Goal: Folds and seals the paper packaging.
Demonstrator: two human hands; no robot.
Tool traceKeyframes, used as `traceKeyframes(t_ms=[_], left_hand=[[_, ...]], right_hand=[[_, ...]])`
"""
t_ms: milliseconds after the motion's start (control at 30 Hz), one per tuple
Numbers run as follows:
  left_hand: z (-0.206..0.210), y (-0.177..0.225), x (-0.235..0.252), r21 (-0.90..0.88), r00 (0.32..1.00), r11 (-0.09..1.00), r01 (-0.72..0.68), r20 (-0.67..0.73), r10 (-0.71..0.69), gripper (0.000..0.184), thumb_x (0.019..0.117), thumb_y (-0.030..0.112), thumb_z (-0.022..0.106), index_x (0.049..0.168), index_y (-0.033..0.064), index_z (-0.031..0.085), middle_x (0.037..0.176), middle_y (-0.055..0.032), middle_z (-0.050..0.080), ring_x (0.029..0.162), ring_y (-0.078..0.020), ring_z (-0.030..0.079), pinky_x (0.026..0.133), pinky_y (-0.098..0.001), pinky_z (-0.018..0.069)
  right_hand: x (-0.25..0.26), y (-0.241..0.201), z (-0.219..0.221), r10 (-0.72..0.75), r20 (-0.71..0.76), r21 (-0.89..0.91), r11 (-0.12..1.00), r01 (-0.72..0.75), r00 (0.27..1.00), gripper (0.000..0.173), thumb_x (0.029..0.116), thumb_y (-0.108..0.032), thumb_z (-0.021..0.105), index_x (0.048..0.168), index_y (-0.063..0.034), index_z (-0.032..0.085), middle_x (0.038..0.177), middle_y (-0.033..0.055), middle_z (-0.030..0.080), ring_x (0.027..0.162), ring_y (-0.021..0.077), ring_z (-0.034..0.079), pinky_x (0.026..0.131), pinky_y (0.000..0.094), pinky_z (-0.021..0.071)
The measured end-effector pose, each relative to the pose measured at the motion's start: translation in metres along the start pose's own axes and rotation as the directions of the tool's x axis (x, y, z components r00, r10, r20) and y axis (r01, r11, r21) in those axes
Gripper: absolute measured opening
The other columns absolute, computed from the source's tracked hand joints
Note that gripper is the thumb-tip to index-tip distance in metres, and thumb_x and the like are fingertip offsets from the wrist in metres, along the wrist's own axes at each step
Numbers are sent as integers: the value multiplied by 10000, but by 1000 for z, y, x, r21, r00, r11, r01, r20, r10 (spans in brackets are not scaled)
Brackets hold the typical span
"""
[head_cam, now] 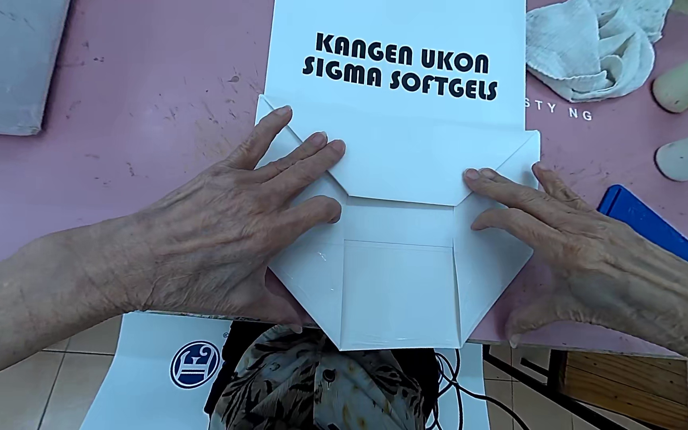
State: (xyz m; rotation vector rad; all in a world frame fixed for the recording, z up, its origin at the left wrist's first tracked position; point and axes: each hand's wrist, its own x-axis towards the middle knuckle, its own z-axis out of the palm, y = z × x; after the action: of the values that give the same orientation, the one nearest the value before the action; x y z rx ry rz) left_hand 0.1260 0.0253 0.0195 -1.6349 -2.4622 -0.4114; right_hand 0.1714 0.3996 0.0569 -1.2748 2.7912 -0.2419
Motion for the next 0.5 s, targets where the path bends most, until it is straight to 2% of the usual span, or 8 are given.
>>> traceKeyframes(t_ms=[200,300,500], left_hand=[[-3,0,3,-5,1000,1000,-9,19,9,915,748,860,519,1126,44,682,1521,-342,421,1462,-485,362,1212,-671,101],[-6,0,6,5,999,1000,-17,35,17,880,774,846,478,1106,61,698,1492,-343,458,1425,-499,413,1203,-669,133],[-4,-4,3,-59,1000,998,-26,-5,26,870,814,847,436,1107,74,707,1513,-317,450,1451,-476,384,1216,-651,110]], right_hand=[[1,1,1,-24,-5,-10,1000,24,1000,932,653,-799,638,1183,-33,656,1596,233,388,1486,369,383,1197,613,253],[0,1,2,-3,-3,-5,1000,3,1000,930,652,-807,641,1184,-44,653,1599,219,391,1498,350,370,1205,604,242],[0,0,2,-7,-15,-4,1000,7,1000,956,663,-839,628,1181,-36,650,1581,232,409,1485,367,385,1193,638,241]])
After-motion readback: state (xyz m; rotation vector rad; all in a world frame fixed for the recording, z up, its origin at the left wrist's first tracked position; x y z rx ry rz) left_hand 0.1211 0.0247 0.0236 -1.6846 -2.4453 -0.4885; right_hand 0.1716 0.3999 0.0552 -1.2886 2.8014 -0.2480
